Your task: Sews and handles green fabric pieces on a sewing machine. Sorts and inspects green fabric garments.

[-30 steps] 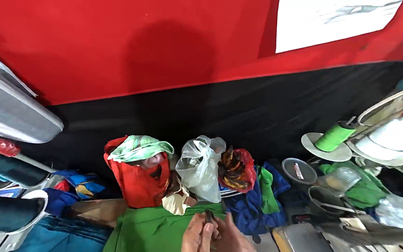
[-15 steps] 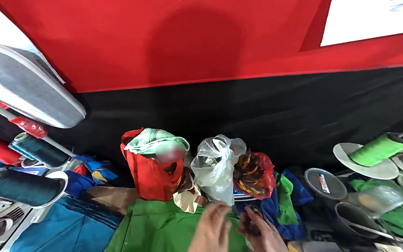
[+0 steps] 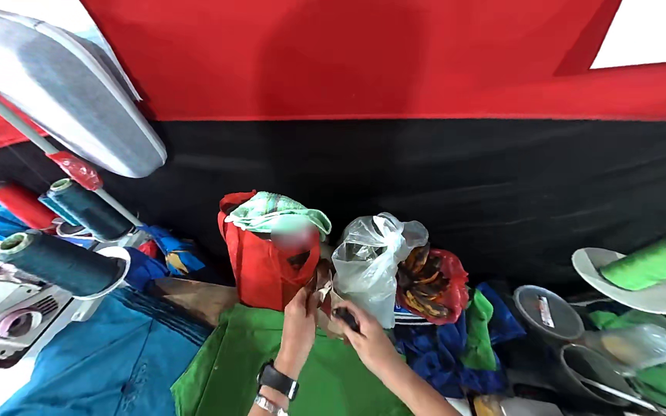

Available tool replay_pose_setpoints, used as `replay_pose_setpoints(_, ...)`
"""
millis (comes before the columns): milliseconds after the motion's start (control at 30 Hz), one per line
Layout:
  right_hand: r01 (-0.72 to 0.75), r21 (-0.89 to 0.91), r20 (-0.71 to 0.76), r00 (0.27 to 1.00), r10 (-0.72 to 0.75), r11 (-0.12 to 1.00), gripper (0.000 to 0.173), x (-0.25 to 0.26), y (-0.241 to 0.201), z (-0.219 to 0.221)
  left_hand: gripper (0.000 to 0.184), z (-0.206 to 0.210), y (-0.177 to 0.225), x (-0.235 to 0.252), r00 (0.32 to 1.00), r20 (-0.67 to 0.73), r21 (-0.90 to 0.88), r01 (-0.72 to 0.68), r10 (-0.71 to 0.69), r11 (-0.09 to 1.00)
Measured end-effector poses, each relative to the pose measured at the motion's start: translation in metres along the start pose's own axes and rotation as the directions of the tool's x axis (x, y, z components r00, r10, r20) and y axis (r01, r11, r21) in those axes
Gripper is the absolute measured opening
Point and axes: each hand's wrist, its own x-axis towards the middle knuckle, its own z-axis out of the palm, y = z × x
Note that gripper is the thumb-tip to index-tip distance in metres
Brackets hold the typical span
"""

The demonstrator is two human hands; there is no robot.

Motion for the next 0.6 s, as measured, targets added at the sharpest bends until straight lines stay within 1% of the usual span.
replay_pose_setpoints(67, 0.111, -0.071, -0.094, 0.989, -0.117, 0.991, 0.032, 0.02, -0.004, 0.006, 0.026, -0.003, 0.005, -0.004, 0.997, -0.072, -0.021, -0.038, 0.036, 0.999)
replay_pose_setpoints(133, 0.2, -0.154, -0.116, 0.969, -0.218, 0.968, 0.03, 0.034, -0.006, 0.013, 0.025, -0.005, 0.004, -0.006, 0.993, -0.1, 0.01, -0.057, 0.057, 0.998)
replay_pose_setpoints(200, 0.2, -0.188, -0.093, 0.971, -0.22, 0.962, 0.03, 0.045, -0.004, 0.021, 0.024, -0.003, -0.001, -0.004, 0.983, -0.159, 0.033, -0.089, 0.093, 0.996)
replay_pose_setpoints(233, 0.163, -0.215, -0.063, 0.982, -0.181, 0.963, 0.03, 0.049, 0.0, 0.023, 0.023, -0.003, -0.004, -0.002, 0.975, -0.196, 0.05, -0.101, 0.109, 0.994)
replay_pose_setpoints(267, 0.1, -0.285, 0.009, 0.995, -0.102, 0.953, 0.032, 0.05, 0.002, 0.024, 0.022, -0.003, -0.006, 0.001, 0.969, -0.219, 0.076, -0.102, 0.116, 0.992)
replay_pose_setpoints(300, 0.029, -0.396, 0.11, 0.994, 0.016, 0.918, 0.037, 0.051, -0.001, 0.022, 0.023, -0.003, -0.007, 0.003, 0.969, -0.218, 0.1, -0.091, 0.111, 0.991)
replay_pose_setpoints(333, -0.02, -0.513, 0.192, 0.972, 0.138, 0.858, 0.043, 0.051, -0.007, 0.021, 0.024, -0.004, -0.007, 0.004, 0.975, -0.196, 0.126, -0.08, 0.104, 0.989)
replay_pose_setpoints(367, -0.037, -0.61, 0.229, 0.948, 0.22, 0.792, 0.043, 0.052, -0.013, 0.021, 0.026, -0.002, -0.007, 0.003, 0.976, -0.183, 0.153, -0.087, 0.115, 0.984)
replay_pose_setpoints(433, -0.063, -0.731, 0.222, 0.92, 0.324, 0.68, 0.035, 0.058, -0.025, 0.022, 0.026, 0.005, -0.004, 0.0, 0.967, -0.18, 0.196, -0.147, 0.182, 0.97)
replay_pose_setpoints(467, -0.098, -0.763, 0.198, 0.905, 0.376, 0.639, 0.034, 0.061, -0.032, 0.022, 0.027, 0.008, 0.0, -0.002, 0.97, -0.149, 0.208, -0.161, 0.194, 0.965)
replay_pose_setpoints(500, -0.139, -0.784, 0.18, 0.882, 0.436, 0.604, 0.037, 0.065, -0.036, 0.021, 0.028, 0.01, 0.006, -0.004, 0.978, -0.099, 0.221, -0.157, 0.183, 0.963)
replay_pose_setpoints(567, -0.193, -0.787, 0.207, 0.811, 0.546, 0.586, 0.043, 0.077, -0.033, 0.018, 0.028, 0.01, 0.019, -0.004, 0.994, 0.006, 0.276, -0.105, 0.108, 0.955)
replay_pose_setpoints(600, -0.199, -0.764, 0.25, 0.785, 0.566, 0.614, 0.044, 0.085, -0.027, 0.015, 0.03, 0.008, 0.024, -0.003, 0.998, 0.038, 0.305, -0.065, 0.056, 0.95)
